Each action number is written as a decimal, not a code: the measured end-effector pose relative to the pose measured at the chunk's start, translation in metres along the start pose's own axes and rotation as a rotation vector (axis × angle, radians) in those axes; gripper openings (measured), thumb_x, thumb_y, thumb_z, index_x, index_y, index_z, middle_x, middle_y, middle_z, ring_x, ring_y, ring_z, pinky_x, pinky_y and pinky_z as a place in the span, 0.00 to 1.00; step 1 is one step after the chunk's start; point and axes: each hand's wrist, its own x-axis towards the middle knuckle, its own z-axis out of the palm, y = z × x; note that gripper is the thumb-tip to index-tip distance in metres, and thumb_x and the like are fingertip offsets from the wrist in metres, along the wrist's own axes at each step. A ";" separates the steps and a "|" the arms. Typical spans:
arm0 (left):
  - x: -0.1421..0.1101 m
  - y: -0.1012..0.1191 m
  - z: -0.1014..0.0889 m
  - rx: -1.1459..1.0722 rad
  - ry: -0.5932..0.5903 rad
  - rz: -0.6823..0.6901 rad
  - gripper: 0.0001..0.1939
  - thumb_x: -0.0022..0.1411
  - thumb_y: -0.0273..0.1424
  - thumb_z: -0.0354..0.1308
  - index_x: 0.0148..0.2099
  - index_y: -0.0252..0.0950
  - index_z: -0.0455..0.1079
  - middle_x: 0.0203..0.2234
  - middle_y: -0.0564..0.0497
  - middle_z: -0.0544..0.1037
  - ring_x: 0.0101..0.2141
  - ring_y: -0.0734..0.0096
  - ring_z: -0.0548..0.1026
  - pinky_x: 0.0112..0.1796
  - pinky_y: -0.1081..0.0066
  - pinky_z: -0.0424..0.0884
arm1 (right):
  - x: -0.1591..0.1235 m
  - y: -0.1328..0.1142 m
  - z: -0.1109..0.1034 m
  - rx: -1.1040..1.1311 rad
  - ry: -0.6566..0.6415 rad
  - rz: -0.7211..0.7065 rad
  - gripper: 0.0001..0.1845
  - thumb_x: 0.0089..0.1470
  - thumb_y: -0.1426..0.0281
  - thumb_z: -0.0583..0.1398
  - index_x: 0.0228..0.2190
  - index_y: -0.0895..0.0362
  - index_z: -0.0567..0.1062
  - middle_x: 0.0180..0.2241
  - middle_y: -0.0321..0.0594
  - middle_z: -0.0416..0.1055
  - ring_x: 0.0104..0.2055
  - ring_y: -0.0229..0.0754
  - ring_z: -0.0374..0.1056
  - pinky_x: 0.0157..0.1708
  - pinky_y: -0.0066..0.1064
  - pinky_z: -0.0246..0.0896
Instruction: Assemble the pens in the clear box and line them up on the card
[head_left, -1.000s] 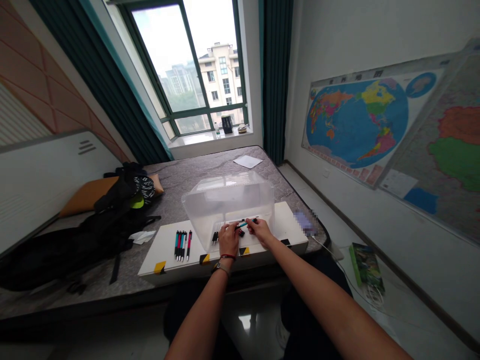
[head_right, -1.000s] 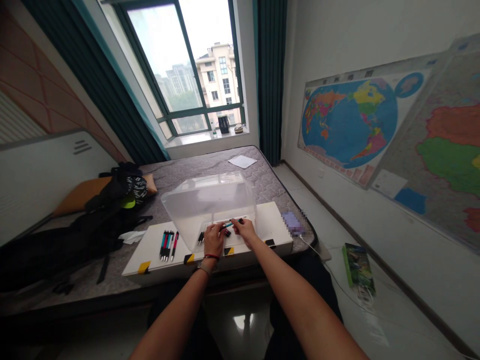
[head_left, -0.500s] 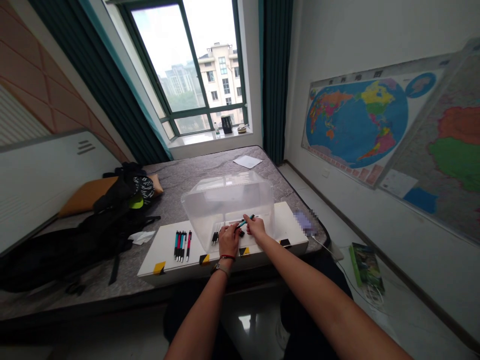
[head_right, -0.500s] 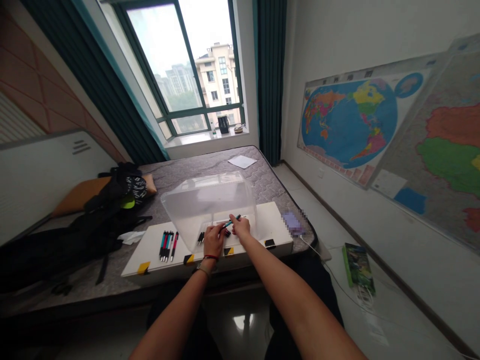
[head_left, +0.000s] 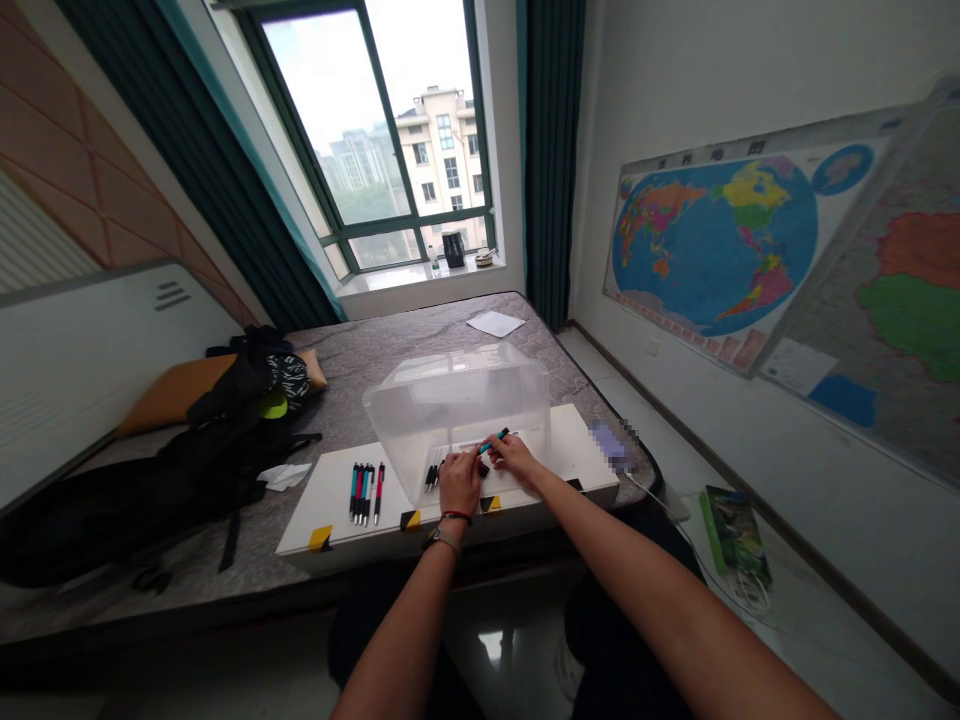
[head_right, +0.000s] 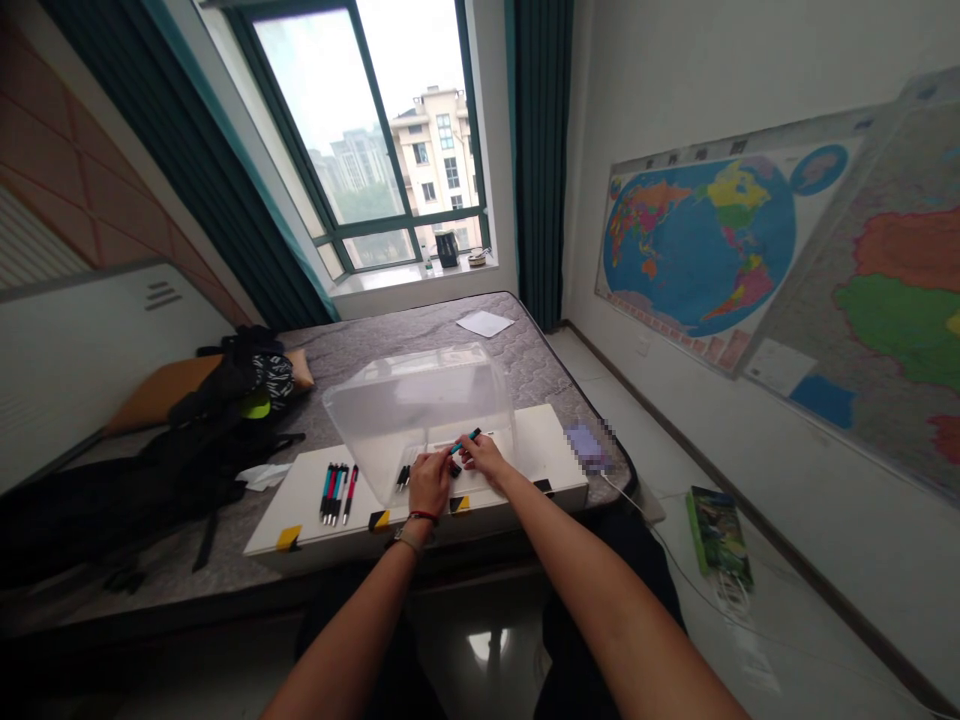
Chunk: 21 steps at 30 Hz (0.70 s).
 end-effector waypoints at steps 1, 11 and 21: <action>0.000 -0.001 0.001 -0.002 0.003 0.000 0.17 0.67 0.32 0.47 0.54 0.44 0.70 0.39 0.48 0.78 0.44 0.61 0.69 0.46 0.62 0.64 | -0.002 0.000 -0.001 0.007 -0.016 -0.005 0.21 0.45 0.55 0.66 0.31 0.60 0.75 0.25 0.36 0.69 0.23 0.32 0.64 0.20 0.21 0.60; 0.000 -0.005 0.006 -0.064 0.093 -0.089 0.13 0.62 0.37 0.55 0.48 0.41 0.73 0.35 0.47 0.76 0.40 0.62 0.71 0.45 0.63 0.67 | -0.002 0.009 0.001 -0.084 0.110 -0.078 0.23 0.40 0.52 0.67 0.24 0.60 0.71 0.19 0.34 0.68 0.19 0.32 0.62 0.20 0.24 0.59; 0.001 -0.004 0.003 -0.077 0.085 -0.026 0.12 0.63 0.36 0.54 0.45 0.40 0.75 0.36 0.48 0.79 0.41 0.62 0.71 0.44 0.63 0.67 | 0.002 0.009 0.012 -0.344 0.284 -0.086 0.22 0.42 0.51 0.65 0.19 0.57 0.68 0.14 0.34 0.65 0.16 0.36 0.61 0.17 0.27 0.56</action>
